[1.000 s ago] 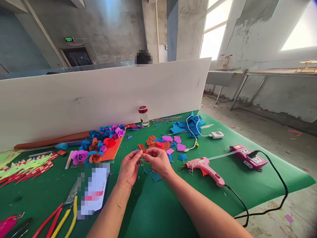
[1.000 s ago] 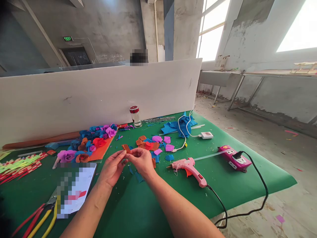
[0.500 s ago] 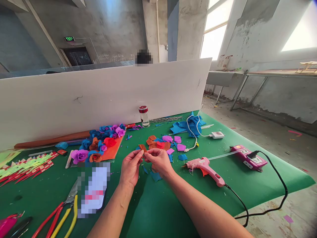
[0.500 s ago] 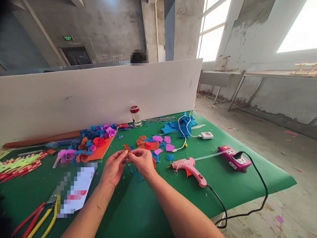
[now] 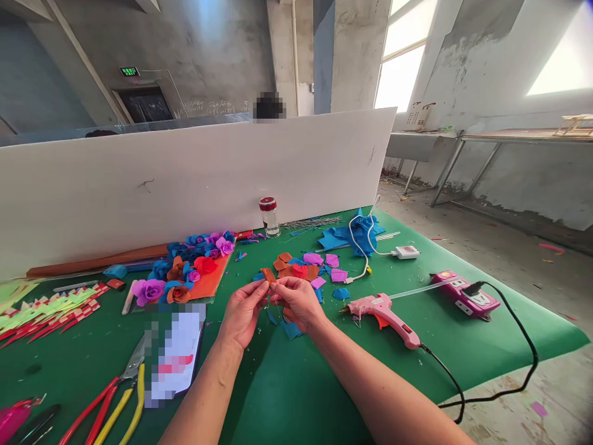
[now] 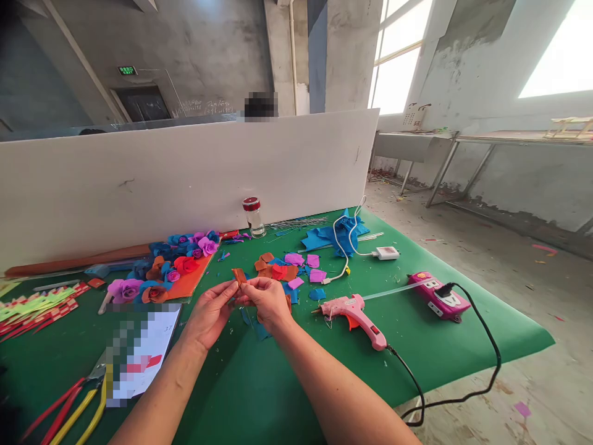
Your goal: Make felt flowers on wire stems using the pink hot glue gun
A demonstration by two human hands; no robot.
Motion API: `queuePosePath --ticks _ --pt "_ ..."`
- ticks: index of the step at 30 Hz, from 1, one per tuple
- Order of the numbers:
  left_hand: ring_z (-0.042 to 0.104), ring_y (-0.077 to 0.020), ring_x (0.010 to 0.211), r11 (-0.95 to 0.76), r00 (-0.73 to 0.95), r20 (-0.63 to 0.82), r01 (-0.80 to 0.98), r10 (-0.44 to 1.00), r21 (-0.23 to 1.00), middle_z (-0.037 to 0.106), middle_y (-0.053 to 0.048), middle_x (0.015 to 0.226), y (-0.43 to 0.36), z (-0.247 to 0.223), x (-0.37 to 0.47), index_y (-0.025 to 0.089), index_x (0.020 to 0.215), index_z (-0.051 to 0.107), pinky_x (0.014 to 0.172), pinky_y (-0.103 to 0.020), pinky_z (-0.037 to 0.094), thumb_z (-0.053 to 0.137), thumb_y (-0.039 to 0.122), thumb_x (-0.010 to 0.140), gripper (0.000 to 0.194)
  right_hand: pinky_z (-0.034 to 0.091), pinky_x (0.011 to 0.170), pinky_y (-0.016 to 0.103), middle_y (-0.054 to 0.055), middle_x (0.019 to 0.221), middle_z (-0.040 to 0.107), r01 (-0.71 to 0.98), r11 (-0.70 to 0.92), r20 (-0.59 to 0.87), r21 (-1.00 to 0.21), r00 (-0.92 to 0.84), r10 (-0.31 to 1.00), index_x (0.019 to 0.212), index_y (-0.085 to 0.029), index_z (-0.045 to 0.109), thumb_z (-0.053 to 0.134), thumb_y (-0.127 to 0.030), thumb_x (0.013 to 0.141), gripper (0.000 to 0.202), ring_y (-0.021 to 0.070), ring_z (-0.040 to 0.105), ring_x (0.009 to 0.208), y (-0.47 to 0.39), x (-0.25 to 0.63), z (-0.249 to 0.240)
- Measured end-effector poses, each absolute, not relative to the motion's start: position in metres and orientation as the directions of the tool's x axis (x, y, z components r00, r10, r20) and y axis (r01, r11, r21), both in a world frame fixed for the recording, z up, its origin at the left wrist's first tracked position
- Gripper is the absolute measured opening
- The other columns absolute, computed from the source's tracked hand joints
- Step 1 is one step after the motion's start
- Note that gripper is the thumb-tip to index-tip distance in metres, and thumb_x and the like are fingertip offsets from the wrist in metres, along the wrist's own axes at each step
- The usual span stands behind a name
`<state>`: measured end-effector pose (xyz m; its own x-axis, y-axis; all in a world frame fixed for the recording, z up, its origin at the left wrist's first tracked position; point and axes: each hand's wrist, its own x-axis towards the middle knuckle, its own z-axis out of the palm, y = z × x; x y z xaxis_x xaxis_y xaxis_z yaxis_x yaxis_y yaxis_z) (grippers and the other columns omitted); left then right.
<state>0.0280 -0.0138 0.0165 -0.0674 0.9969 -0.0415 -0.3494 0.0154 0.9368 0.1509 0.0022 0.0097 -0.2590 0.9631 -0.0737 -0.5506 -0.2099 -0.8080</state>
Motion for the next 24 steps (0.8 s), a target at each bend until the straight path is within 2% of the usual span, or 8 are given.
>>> queuePosePath --ticks 5,9,20,24 --pt "0.059 -0.0095 0.064 0.034 -0.113 -0.085 -0.395 0.99 0.918 0.071 -0.005 0.074 -0.0143 0.0184 0.0299 0.011 0.076 0.075 0.062 -0.02 0.047 0.086 0.027 0.055 0.028 0.048 0.058 0.022 -0.001 0.056 0.063 -0.541 -0.254 -0.106 -0.802 -0.29 0.951 0.061 -0.014 0.063 0.082 -0.037 0.05 0.032 0.0079 0.056 0.05 0.0013 0.1516 0.0096" --pt "0.06 -0.0104 0.061 0.039 -0.124 -0.105 -0.448 0.987 0.893 0.07 -0.004 0.069 -0.0138 0.0163 0.0311 0.011 0.073 0.073 0.06 -0.022 0.047 0.087 0.025 0.053 0.028 0.049 0.059 0.022 0.002 0.064 0.067 -0.553 -0.276 -0.109 -0.786 -0.316 0.943 0.065 -0.014 0.063 0.084 -0.041 0.05 0.037 0.0078 0.057 0.051 0.0008 0.1518 0.0087" --pt "0.059 -0.0101 0.06 0.017 -0.187 -0.133 -0.517 0.973 0.856 0.068 -0.002 0.066 -0.0108 0.0124 0.0296 0.011 0.072 0.071 0.059 -0.023 0.045 0.087 0.024 0.051 0.029 0.049 0.059 0.024 0.002 0.064 0.069 -0.439 -0.134 0.0 -0.888 -0.291 0.957 0.071 -0.015 0.068 0.078 -0.047 0.06 0.036 0.0132 0.063 0.057 0.0004 0.1489 0.0036" --pt "0.057 -0.0089 0.057 0.02 -0.19 -0.139 -0.522 0.972 0.853 0.066 0.0 0.064 -0.0118 0.0133 0.0293 0.012 0.07 0.07 0.056 -0.022 0.043 0.088 0.023 0.049 0.03 0.048 0.057 0.023 0.002 0.064 0.069 -0.386 -0.11 0.021 -0.916 -0.319 0.948 0.069 -0.015 0.067 0.081 -0.045 0.056 0.035 0.0121 0.063 0.057 0.0009 0.1492 0.0011"
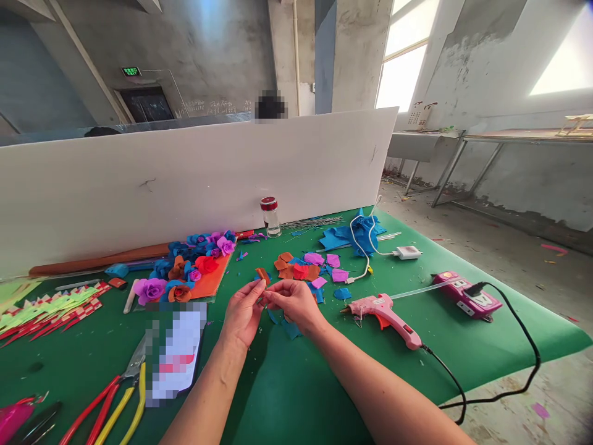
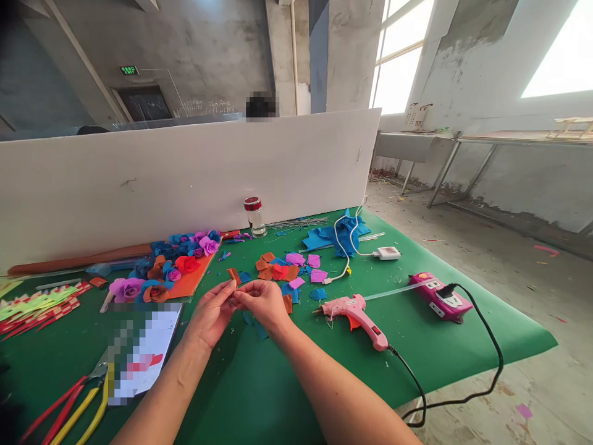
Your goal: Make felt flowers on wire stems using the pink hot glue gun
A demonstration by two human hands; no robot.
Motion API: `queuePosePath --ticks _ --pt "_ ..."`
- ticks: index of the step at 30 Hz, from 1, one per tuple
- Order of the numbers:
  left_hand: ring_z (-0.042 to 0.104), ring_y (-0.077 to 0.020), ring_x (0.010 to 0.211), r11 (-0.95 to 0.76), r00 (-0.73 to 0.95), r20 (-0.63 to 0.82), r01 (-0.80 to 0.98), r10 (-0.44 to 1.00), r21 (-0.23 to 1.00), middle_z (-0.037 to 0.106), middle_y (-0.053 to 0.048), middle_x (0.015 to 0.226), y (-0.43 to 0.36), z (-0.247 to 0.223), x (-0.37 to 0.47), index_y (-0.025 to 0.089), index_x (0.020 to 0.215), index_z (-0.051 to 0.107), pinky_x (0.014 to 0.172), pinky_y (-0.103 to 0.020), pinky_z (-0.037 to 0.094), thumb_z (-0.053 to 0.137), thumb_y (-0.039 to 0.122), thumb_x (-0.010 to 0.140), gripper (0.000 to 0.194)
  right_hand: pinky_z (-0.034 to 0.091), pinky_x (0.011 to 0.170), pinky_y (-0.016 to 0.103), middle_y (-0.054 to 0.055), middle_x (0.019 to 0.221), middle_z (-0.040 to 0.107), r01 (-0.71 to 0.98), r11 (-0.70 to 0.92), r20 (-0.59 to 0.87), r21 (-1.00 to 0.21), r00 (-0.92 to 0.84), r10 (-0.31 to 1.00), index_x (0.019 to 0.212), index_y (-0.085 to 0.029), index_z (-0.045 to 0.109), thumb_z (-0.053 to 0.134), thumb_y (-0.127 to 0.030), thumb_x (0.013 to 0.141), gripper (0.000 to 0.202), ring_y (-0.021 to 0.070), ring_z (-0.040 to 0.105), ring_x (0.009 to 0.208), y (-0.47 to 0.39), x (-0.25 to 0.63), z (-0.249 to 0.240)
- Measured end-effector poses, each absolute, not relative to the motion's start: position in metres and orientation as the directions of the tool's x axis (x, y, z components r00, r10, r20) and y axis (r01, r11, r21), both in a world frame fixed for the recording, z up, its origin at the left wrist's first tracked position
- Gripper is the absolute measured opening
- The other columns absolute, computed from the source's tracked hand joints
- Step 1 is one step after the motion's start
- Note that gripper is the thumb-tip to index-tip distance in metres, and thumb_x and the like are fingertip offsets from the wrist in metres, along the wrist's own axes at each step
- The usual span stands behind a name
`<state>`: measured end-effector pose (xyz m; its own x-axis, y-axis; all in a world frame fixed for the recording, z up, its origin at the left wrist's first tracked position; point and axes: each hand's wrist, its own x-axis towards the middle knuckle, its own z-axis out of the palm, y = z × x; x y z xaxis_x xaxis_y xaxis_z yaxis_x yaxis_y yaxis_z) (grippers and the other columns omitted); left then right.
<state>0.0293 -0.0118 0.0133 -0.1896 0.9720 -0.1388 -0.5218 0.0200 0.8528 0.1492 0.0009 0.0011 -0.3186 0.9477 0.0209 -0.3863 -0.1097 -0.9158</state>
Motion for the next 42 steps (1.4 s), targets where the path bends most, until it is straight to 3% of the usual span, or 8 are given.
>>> queuePosePath --ticks 5,17,24,32,36,42 --pt "0.053 -0.0078 0.053 0.014 -0.156 -0.111 -0.519 0.982 0.855 0.063 0.001 0.061 -0.013 0.014 0.03 0.012 0.07 0.069 0.053 -0.022 0.041 0.088 0.025 0.051 0.03 0.046 0.054 0.021 0.003 0.065 0.07 -0.399 -0.187 -0.03 -0.898 -0.366 0.93 0.068 -0.014 0.066 0.081 -0.047 0.056 0.038 0.0106 0.061 0.054 0.001 0.15 0.002" --pt "0.048 -0.0071 0.05 0.019 -0.108 -0.085 -0.503 0.99 0.864 0.056 0.004 0.06 -0.014 0.017 0.031 0.014 0.069 0.062 0.047 -0.021 0.037 0.085 0.031 0.056 0.032 0.049 0.061 0.024 0.003 0.067 0.07 -0.462 -0.212 0.014 -0.861 -0.439 0.898 0.069 -0.014 0.066 0.083 -0.047 0.055 0.039 0.0098 0.061 0.054 0.001 0.148 -0.003" --pt "0.054 -0.0094 0.061 0.025 -0.095 -0.081 -0.485 0.992 0.874 0.06 0.0 0.068 -0.008 0.011 0.021 0.013 0.079 0.069 0.056 -0.022 0.044 0.08 0.04 0.064 0.033 0.05 0.063 0.025 0.002 0.061 0.068 -0.492 -0.194 0.016 -0.849 -0.389 0.921 0.07 -0.014 0.066 0.082 -0.046 0.057 0.038 0.011 0.062 0.055 0.003 0.148 -0.003" --pt "0.052 -0.0087 0.057 0.012 -0.147 -0.082 -0.424 0.986 0.906 0.067 -0.005 0.071 -0.012 0.015 0.027 0.011 0.077 0.074 0.052 -0.022 0.041 0.085 0.032 0.056 0.032 0.049 0.062 0.025 0.001 0.062 0.068 -0.49 -0.212 0.003 -0.845 -0.402 0.916 0.07 -0.014 0.066 0.082 -0.048 0.056 0.04 0.0106 0.061 0.054 0.003 0.147 -0.005" --pt "0.05 -0.0088 0.053 0.02 -0.163 -0.098 -0.423 0.982 0.906 0.064 -0.003 0.06 -0.012 0.017 0.028 0.011 0.074 0.075 0.05 -0.022 0.04 0.087 0.032 0.051 0.033 0.049 0.062 0.024 0.002 0.063 0.068 -0.495 -0.225 0.005 -0.839 -0.421 0.907 0.07 -0.014 0.066 0.083 -0.047 0.056 0.039 0.0101 0.061 0.055 0.002 0.146 -0.004" --pt "0.052 -0.0099 0.053 0.031 -0.166 -0.116 -0.446 0.979 0.894 0.064 -0.002 0.06 -0.012 0.016 0.026 0.012 0.071 0.073 0.05 -0.023 0.041 0.088 0.031 0.048 0.033 0.049 0.062 0.024 0.001 0.063 0.068 -0.496 -0.258 -0.007 -0.829 -0.453 0.892 0.071 -0.013 0.066 0.083 -0.045 0.056 0.039 0.0092 0.06 0.055 0.0 0.147 -0.004"
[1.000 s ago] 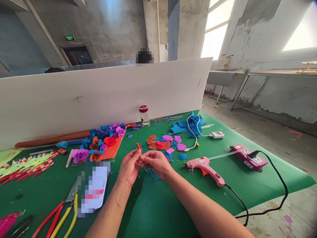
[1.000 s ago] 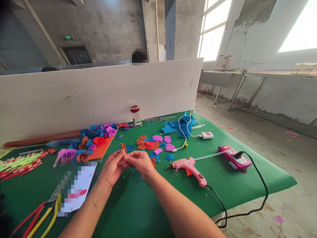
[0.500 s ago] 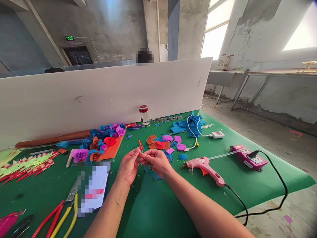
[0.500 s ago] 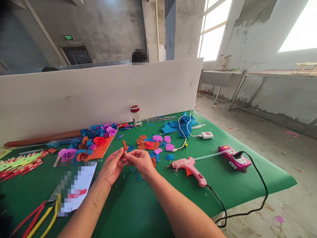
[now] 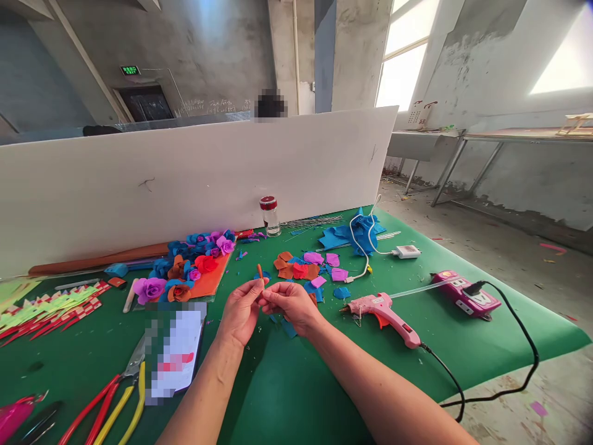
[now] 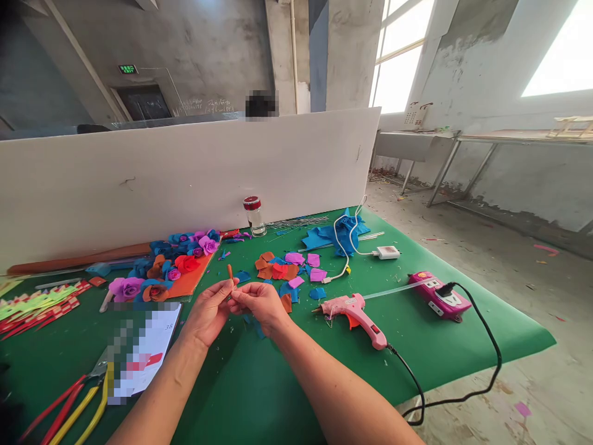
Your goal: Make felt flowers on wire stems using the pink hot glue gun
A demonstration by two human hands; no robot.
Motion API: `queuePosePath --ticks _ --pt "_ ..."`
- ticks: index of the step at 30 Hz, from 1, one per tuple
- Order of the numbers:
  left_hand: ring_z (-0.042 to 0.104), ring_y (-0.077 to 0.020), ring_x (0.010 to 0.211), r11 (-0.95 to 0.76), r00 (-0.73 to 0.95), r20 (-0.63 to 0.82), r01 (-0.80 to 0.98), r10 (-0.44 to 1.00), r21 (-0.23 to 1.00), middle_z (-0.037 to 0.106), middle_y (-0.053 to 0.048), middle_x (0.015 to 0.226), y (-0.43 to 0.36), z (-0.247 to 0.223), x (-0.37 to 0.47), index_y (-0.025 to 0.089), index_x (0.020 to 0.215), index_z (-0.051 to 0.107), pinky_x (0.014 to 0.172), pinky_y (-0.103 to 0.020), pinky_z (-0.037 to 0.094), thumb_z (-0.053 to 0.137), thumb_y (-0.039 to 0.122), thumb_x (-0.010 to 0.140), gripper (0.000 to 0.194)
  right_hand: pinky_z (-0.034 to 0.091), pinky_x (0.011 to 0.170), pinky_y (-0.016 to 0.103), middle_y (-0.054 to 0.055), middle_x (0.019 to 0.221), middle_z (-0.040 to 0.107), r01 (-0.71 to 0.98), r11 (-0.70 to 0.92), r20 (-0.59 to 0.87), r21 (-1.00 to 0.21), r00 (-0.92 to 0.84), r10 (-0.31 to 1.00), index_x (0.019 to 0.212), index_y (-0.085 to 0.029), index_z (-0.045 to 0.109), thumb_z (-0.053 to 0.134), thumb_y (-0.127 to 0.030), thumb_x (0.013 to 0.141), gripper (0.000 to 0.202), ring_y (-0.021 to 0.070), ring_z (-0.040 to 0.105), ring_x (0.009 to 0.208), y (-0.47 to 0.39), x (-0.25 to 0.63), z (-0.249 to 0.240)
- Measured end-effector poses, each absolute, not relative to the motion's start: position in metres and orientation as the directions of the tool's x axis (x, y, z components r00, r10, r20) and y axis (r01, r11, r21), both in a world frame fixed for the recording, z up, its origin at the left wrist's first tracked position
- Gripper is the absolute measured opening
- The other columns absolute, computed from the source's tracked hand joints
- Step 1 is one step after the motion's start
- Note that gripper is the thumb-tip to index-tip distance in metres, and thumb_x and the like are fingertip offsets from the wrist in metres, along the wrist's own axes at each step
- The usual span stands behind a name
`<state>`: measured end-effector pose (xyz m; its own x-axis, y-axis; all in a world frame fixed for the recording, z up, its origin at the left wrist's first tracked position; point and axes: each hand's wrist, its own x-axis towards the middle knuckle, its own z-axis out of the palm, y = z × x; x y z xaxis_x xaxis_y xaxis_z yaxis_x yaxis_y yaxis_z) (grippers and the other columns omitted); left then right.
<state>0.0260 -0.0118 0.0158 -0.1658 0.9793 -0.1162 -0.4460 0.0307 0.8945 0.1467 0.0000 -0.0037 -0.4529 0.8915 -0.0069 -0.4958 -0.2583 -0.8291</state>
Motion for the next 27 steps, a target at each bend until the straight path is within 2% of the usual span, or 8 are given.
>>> queuePosePath --ticks 10,16,19,22,25,27 --pt "0.05 -0.0078 0.055 0.019 -0.141 -0.09 -0.439 0.986 0.898 0.06 0.001 0.059 -0.015 0.021 0.027 0.013 0.066 0.069 0.051 -0.02 0.04 0.087 0.028 0.051 0.028 0.05 0.062 0.024 0.002 0.065 0.068 -0.497 -0.292 -0.011 -0.817 -0.493 0.87 0.072 -0.013 0.067 0.083 -0.045 0.056 0.039 0.0095 0.061 0.056 0.002 0.147 -0.007" --pt "0.049 -0.0083 0.058 -0.05 -0.126 -0.002 -0.405 0.992 0.913 0.058 0.002 0.061 -0.013 0.019 0.026 0.014 0.064 0.065 0.054 -0.021 0.039 0.085 0.029 0.056 0.026 0.048 0.063 0.024 0.0 0.062 0.067 -0.448 -0.124 0.064 -0.885 -0.383 0.922 0.068 -0.015 0.069 0.086 -0.044 0.049 0.038 0.0109 0.06 0.059 0.005 0.146 -0.007" --pt "0.048 -0.0081 0.059 -0.052 -0.136 -0.002 -0.392 0.991 0.918 0.057 0.003 0.061 -0.013 0.018 0.025 0.014 0.064 0.065 0.056 -0.021 0.038 0.085 0.029 0.057 0.026 0.047 0.061 0.024 0.0 0.06 0.065 -0.418 -0.135 0.043 -0.898 -0.39 0.92 0.066 -0.016 0.069 0.085 -0.045 0.051 0.036 0.0113 0.06 0.058 0.005 0.147 -0.006" --pt "0.049 -0.0087 0.06 -0.022 -0.109 -0.018 -0.356 0.994 0.934 0.059 0.002 0.065 -0.013 0.018 0.022 0.015 0.075 0.07 0.058 -0.022 0.038 0.084 0.032 0.058 0.028 0.045 0.058 0.023 0.0 0.06 0.066 -0.412 -0.164 0.016 -0.896 -0.399 0.917 0.066 -0.015 0.068 0.084 -0.045 0.054 0.035 0.0104 0.059 0.057 0.005 0.148 -0.005" --pt "0.051 -0.0087 0.066 -0.012 -0.134 -0.03 -0.297 0.991 0.955 0.064 -0.002 0.079 -0.012 0.018 0.015 0.015 0.091 0.074 0.062 -0.022 0.038 0.084 0.036 0.059 0.04 0.045 0.057 0.022 0.0 0.062 0.066 -0.449 -0.188 0.002 -0.874 -0.389 0.921 0.067 -0.015 0.068 0.083 -0.045 0.056 0.035 0.0092 0.057 0.054 0.006 0.15 -0.006" --pt "0.051 -0.0093 0.069 -0.018 -0.181 -0.032 -0.268 0.983 0.963 0.065 -0.004 0.083 -0.01 0.018 0.011 0.014 0.091 0.075 0.063 -0.022 0.038 0.083 0.039 0.06 0.041 0.046 0.058 0.023 0.001 0.063 0.067 -0.468 -0.205 -0.01 -0.86 -0.385 0.923 0.068 -0.014 0.068 0.083 -0.045 0.056 0.036 0.0091 0.057 0.054 0.007 0.15 -0.007"
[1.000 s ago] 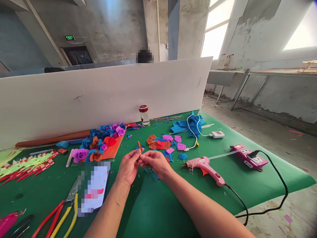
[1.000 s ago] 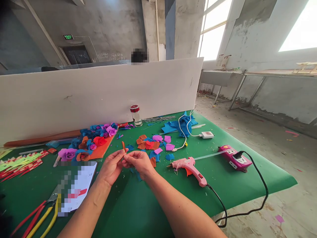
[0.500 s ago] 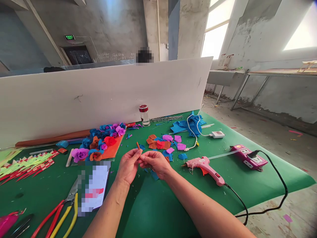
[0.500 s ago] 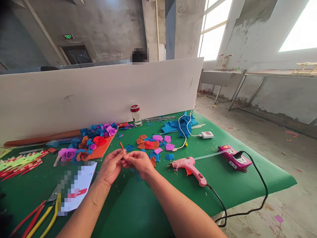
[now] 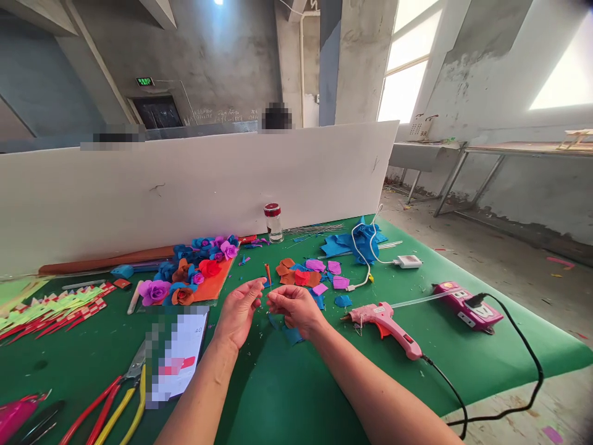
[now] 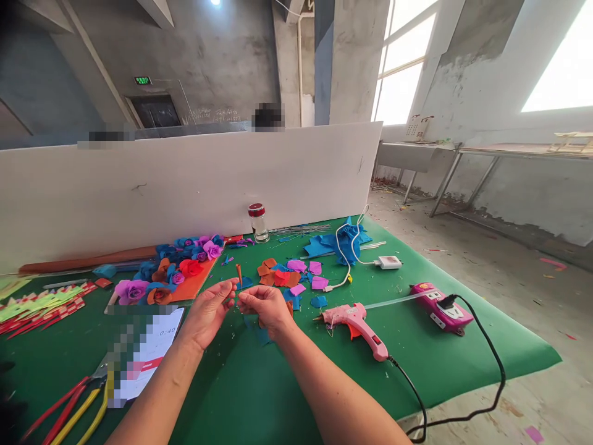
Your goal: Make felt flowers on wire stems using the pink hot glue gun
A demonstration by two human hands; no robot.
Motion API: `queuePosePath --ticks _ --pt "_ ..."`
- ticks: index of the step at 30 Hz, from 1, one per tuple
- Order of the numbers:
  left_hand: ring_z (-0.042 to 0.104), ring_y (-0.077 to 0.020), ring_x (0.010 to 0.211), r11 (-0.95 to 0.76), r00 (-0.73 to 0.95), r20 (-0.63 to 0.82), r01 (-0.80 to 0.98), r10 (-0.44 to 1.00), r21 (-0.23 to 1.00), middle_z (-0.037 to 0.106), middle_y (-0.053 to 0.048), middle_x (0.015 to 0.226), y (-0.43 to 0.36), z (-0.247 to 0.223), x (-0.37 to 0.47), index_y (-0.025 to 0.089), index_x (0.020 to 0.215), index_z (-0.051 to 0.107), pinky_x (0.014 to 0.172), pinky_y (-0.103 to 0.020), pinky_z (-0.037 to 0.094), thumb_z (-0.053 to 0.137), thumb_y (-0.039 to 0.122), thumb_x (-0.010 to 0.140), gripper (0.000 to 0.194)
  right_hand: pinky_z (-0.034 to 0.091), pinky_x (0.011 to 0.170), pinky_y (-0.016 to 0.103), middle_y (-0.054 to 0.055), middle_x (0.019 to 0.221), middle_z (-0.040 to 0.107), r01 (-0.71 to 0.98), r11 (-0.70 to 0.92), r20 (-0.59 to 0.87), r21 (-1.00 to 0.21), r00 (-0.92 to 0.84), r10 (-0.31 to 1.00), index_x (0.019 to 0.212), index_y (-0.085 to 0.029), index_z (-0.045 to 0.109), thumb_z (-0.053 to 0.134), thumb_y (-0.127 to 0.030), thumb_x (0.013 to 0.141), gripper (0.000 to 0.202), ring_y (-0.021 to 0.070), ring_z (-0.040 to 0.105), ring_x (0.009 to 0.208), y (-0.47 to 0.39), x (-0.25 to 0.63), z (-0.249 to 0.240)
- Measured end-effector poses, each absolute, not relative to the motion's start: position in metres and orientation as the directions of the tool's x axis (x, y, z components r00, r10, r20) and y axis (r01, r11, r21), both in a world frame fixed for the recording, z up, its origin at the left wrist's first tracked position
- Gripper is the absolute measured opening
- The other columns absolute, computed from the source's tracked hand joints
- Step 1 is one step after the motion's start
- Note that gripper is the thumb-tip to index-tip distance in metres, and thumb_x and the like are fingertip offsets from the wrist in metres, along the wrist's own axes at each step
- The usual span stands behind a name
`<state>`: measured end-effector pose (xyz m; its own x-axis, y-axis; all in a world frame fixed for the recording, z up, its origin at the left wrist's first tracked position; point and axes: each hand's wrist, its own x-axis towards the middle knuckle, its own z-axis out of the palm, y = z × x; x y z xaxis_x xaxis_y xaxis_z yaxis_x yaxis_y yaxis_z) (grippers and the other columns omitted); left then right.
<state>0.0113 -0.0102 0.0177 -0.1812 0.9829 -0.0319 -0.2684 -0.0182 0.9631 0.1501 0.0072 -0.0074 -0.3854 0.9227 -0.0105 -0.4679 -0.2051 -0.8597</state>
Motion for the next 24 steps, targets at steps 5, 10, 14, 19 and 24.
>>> queuePosePath --ticks 5,10,14,19,24 --pt "0.053 -0.0125 0.069 -0.023 -0.109 -0.003 -0.237 0.994 0.971 0.068 -0.006 0.078 -0.01 0.015 0.011 0.014 0.086 0.076 0.064 -0.024 0.039 0.08 0.042 0.063 0.036 0.047 0.059 0.023 0.002 0.063 0.067 -0.473 -0.22 -0.009 -0.853 -0.409 0.912 0.068 -0.014 0.068 0.084 -0.045 0.054 0.037 0.0095 0.058 0.054 0.006 0.149 -0.007" --pt "0.051 -0.0114 0.063 -0.013 -0.074 -0.008 -0.276 0.997 0.961 0.065 -0.002 0.066 -0.013 0.017 0.015 0.015 0.075 0.075 0.062 -0.025 0.039 0.083 0.036 0.06 0.027 0.046 0.059 0.023 0.001 0.062 0.066 -0.458 -0.224 -0.006 -0.86 -0.431 0.902 0.068 -0.015 0.068 0.084 -0.046 0.054 0.037 0.0097 0.057 0.055 0.003 0.144 -0.009" --pt "0.05 -0.0112 0.063 -0.013 -0.071 -0.008 -0.294 0.997 0.956 0.063 0.0 0.064 -0.014 0.018 0.013 0.016 0.066 0.072 0.059 -0.024 0.037 0.083 0.033 0.058 0.021 0.047 0.062 0.025 0.002 0.067 0.067 -0.407 -0.201 0.019 -0.891 -0.477 0.879 0.071 -0.015 0.068 0.082 -0.047 0.057 0.038 0.0106 0.059 0.057 0.005 0.147 -0.01" --pt "0.051 -0.0136 0.072 -0.063 -0.065 0.057 -0.101 0.996 0.993 0.065 -0.001 0.068 -0.015 0.02 0.014 0.017 0.067 0.073 0.071 -0.025 0.037 0.08 0.035 0.063 0.02 0.048 0.071 0.027 0.005 0.089 0.07 -0.221 0.131 0.198 -0.966 -0.318 0.927 0.099 -0.02 0.07 0.069 -0.051 0.073 0.041 0.0165 0.063 0.078 0.016 0.167 0.001" --pt "0.05 -0.0151 0.073 0.025 0.061 -0.023 -0.023 0.998 0.999 0.065 -0.003 0.072 -0.021 0.024 0.022 0.017 0.072 0.074 0.07 -0.027 0.035 0.077 0.037 0.066 0.022 0.048 0.075 0.029 0.005 0.086 0.072 -0.177 0.248 0.29 -0.953 -0.277 0.916 0.086 -0.019 0.074 0.064 -0.05 0.078 0.033 0.0193 0.064 0.084 0.024 0.179 0.006"
